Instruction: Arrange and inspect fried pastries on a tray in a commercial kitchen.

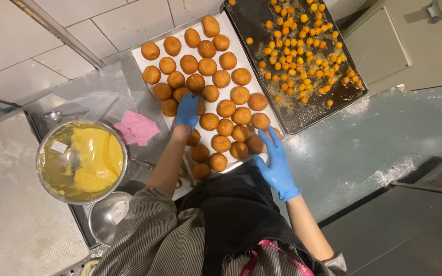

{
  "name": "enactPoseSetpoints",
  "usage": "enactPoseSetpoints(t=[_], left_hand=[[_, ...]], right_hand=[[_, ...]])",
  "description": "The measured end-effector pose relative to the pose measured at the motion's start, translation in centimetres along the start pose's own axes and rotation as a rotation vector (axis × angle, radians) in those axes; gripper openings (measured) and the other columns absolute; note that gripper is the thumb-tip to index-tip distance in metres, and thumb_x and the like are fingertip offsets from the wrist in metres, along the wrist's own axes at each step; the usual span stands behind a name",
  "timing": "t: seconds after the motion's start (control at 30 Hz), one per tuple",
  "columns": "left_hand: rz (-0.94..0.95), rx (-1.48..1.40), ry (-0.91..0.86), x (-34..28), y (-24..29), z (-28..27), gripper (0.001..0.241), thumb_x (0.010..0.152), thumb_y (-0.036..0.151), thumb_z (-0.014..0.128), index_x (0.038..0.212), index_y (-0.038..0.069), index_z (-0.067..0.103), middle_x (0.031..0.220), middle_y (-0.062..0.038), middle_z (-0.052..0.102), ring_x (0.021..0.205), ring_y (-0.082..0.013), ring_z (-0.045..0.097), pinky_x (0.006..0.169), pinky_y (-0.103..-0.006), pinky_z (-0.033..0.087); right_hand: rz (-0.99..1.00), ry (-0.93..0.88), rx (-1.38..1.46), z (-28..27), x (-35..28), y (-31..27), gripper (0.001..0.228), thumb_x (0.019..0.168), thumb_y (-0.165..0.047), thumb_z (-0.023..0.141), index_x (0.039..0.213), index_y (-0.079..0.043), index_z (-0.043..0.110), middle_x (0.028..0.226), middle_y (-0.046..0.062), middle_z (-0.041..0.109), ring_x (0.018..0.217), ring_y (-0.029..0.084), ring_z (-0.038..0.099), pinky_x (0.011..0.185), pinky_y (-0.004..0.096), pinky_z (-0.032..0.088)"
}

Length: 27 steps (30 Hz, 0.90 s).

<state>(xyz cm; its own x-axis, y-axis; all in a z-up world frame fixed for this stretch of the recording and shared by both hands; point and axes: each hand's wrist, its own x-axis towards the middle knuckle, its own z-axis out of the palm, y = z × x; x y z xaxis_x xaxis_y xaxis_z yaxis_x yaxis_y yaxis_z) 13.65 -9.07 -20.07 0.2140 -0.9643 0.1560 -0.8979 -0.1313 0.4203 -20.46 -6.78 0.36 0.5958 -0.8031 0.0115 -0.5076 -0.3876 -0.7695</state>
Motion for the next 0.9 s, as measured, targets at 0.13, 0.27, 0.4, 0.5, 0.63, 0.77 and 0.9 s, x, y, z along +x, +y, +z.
enactPoseSetpoints(t=[0.13, 0.27, 0.4, 0.5, 0.63, 0.77, 0.9], left_hand=[[-0.05, 0.164, -0.165, 3.3, 3.4, -3.6, 0.038, 0.076, 0.009, 0.067, 0.113, 0.008, 0.065, 0.121, -0.017, 0.062, 0.114, -0.0388, 0.056, 0.097, -0.0487, 0.045], [0.045, 0.262, -0.019, 6.5, 4.2, -1.0, 0.041, 0.072, 0.018, 0.073, 0.111, 0.008, 0.066, 0.114, -0.018, 0.064, 0.12, -0.043, 0.053, 0.103, -0.0573, 0.037], [0.056, 0.429, -0.091, 7.0, 4.1, 0.5, 0.038, 0.074, 0.018, 0.078, 0.109, 0.012, 0.066, 0.112, -0.015, 0.065, 0.133, -0.0434, 0.049, 0.12, -0.0599, 0.029], [-0.092, -0.247, -0.055, 5.0, 7.8, -2.6, 0.063, 0.078, 0.013, 0.081, 0.135, 0.009, 0.055, 0.135, -0.016, 0.056, 0.128, -0.0387, 0.052, 0.105, -0.0494, 0.042], [0.169, -0.815, 0.104, -0.2, 18.0, -10.0, 0.058, 0.082, 0.006, 0.08, 0.134, 0.009, 0.055, 0.136, -0.012, 0.055, 0.131, -0.0338, 0.054, 0.112, -0.0433, 0.046], [0.298, -0.825, 0.237, -2.7, 23.0, -13.8, 0.055, 0.082, 0.004, 0.083, 0.131, 0.01, 0.057, 0.136, -0.01, 0.059, 0.127, -0.0325, 0.058, 0.11, -0.0415, 0.05], [0.369, -0.852, 0.299, -3.8, 24.6, -15.7, 0.055, 0.081, 0.002, 0.083, 0.129, 0.011, 0.058, 0.135, -0.009, 0.06, 0.124, -0.032, 0.06, 0.109, -0.0403, 0.051]], right_hand=[[0.06, 0.031, 0.001, -0.2, -0.9, 1.8, 0.074, 0.084, -0.008, 0.07, 0.153, -0.014, 0.045, 0.164, 0.021, 0.029, 0.154, 0.04, 0.027, 0.123, 0.047, 0.025], [0.067, 0.067, 0.009, -1.0, -0.8, 1.2, 0.067, 0.087, -0.008, 0.069, 0.15, -0.015, 0.048, 0.164, 0.019, 0.034, 0.152, 0.038, 0.032, 0.122, 0.045, 0.028], [0.042, 0.145, -0.018, -3.2, -0.8, -1.5, 0.062, 0.089, -0.007, 0.068, 0.148, -0.014, 0.052, 0.161, 0.018, 0.039, 0.149, 0.037, 0.038, 0.121, 0.044, 0.032], [0.044, 0.198, 0.008, -4.2, -1.0, -1.2, 0.06, 0.09, -0.006, 0.067, 0.148, -0.013, 0.054, 0.157, 0.016, 0.047, 0.147, 0.035, 0.044, 0.122, 0.043, 0.035], [0.033, 0.202, 0.004, -5.6, -0.8, -3.9, 0.058, 0.09, -0.006, 0.067, 0.146, -0.013, 0.055, 0.154, 0.015, 0.051, 0.145, 0.035, 0.048, 0.122, 0.044, 0.037], [-0.127, 0.245, -0.121, -6.7, -0.2, -6.7, 0.056, 0.088, -0.004, 0.068, 0.142, -0.013, 0.058, 0.154, 0.017, 0.048, 0.143, 0.037, 0.047, 0.119, 0.046, 0.038], [-0.22, 0.271, -0.292, -7.3, -0.2, -8.5, 0.057, 0.084, -0.003, 0.069, 0.138, -0.016, 0.061, 0.154, 0.016, 0.048, 0.144, 0.041, 0.044, 0.119, 0.05, 0.036]])
